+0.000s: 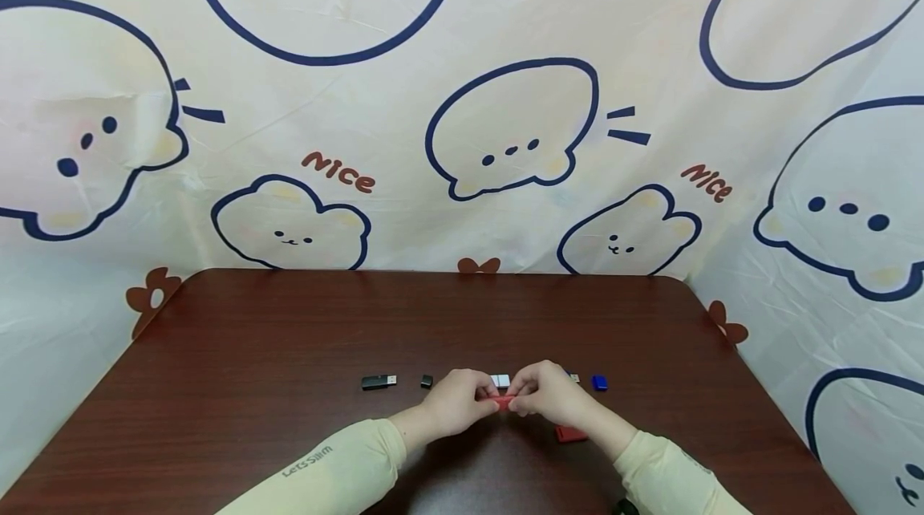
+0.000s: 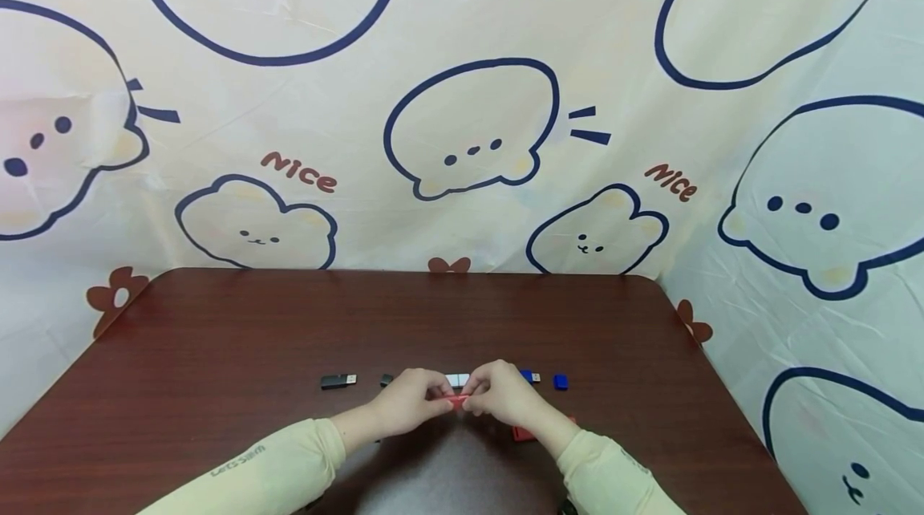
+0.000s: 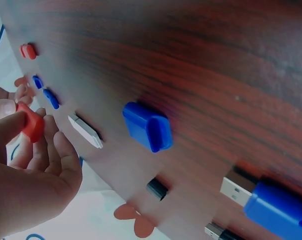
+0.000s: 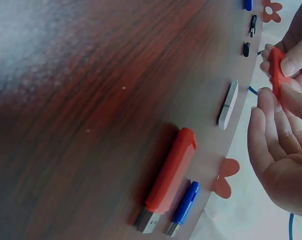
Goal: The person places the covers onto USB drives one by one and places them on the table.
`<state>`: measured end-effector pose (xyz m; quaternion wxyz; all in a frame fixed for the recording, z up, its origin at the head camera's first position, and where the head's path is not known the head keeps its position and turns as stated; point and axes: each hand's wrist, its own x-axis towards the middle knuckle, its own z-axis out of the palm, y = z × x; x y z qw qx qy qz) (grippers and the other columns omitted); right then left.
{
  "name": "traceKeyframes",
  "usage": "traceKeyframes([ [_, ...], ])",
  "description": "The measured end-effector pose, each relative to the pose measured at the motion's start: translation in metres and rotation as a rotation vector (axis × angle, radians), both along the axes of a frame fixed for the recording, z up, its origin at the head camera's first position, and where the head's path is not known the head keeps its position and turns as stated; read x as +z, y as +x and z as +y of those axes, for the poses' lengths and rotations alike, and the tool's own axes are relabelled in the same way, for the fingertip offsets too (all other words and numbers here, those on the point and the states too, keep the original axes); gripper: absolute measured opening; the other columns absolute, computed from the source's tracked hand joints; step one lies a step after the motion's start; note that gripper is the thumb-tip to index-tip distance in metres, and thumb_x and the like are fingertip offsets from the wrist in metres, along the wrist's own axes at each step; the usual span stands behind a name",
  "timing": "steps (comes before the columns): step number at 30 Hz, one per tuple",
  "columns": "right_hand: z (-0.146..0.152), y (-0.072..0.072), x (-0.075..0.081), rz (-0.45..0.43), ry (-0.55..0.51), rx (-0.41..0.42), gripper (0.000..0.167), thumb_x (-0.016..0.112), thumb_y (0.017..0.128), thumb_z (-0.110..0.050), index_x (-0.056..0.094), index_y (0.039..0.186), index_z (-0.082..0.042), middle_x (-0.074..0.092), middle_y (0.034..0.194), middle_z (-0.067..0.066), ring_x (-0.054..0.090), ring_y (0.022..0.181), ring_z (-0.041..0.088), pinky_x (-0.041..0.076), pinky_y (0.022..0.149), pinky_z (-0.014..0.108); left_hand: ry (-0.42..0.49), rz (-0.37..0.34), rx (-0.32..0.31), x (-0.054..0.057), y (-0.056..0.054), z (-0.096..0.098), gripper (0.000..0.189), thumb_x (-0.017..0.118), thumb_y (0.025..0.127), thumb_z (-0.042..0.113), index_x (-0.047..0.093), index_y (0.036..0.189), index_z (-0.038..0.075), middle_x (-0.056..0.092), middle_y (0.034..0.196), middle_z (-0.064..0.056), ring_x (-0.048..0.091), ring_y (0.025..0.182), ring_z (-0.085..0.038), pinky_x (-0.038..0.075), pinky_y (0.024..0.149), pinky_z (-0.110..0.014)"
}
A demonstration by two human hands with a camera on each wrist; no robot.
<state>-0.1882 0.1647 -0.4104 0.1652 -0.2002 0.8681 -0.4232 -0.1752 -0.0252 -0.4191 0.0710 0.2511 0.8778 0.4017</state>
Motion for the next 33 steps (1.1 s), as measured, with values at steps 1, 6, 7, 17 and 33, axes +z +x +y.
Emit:
traceKeyframes([
  [1, 0.0011, -0.0001, -0.0003, -0.007, -0.013, -0.001, 0.005, 0.069, 0.079, -0.005, 0.067, 0.081, 0.0, 0.067, 0.069, 0.011, 0.059, 0.06, 0.008, 0.05, 0.055, 0.029, 0.003, -0.002, 0.006, 0.0007, 0.0002, -0.0004, 0.005, 0.067, 0.083, 0.01, 0.067, 0.079, 0.007, 0.063, 0.069, 0.002, 0.047, 0.06, 0.001, 0.04, 0.055, -0.017],
  [6, 0.0045, -0.0008, -0.0009, -0.014, -0.032, -0.018, 0.008, 0.07, 0.079, -0.006, 0.067, 0.084, 0.0, 0.068, 0.071, 0.017, 0.061, 0.059, 0.01, 0.052, 0.056, 0.033, 0.006, -0.021, 0.047, 0.0025, -0.0004, -0.0031, 0.008, 0.068, 0.082, 0.014, 0.066, 0.079, 0.007, 0.063, 0.069, 0.001, 0.048, 0.058, -0.001, 0.04, 0.055, -0.019],
  [7, 0.0047, -0.001, -0.0009, -0.017, -0.033, -0.02, 0.008, 0.07, 0.079, -0.006, 0.067, 0.084, 0.0, 0.068, 0.072, 0.018, 0.061, 0.059, 0.011, 0.052, 0.056, 0.033, 0.007, -0.032, 0.053, 0.0028, -0.0003, -0.0037, 0.008, 0.068, 0.082, 0.014, 0.066, 0.079, 0.007, 0.063, 0.068, 0.002, 0.048, 0.057, -0.001, 0.039, 0.055, -0.019],
  [17, 0.0058, -0.0009, -0.0013, -0.044, -0.071, -0.005, 0.009, 0.069, 0.08, -0.003, 0.066, 0.084, 0.004, 0.068, 0.072, 0.019, 0.06, 0.059, 0.009, 0.053, 0.058, 0.033, 0.053, -0.063, 0.029, 0.0038, 0.0009, -0.0045, 0.009, 0.066, 0.084, 0.012, 0.066, 0.077, 0.005, 0.061, 0.065, 0.0, 0.047, 0.054, -0.002, 0.037, 0.053, -0.018],
  [33, 0.0058, 0.0016, -0.0011, -0.024, -0.045, -0.015, 0.006, 0.069, 0.079, -0.003, 0.067, 0.082, 0.002, 0.068, 0.07, 0.01, 0.062, 0.06, 0.011, 0.055, 0.06, 0.033, 0.076, -0.048, 0.034, 0.0052, 0.0054, -0.0027, 0.012, 0.068, 0.082, 0.011, 0.066, 0.074, 0.003, 0.059, 0.064, -0.002, 0.044, 0.057, -0.004, 0.036, 0.054, -0.019],
])
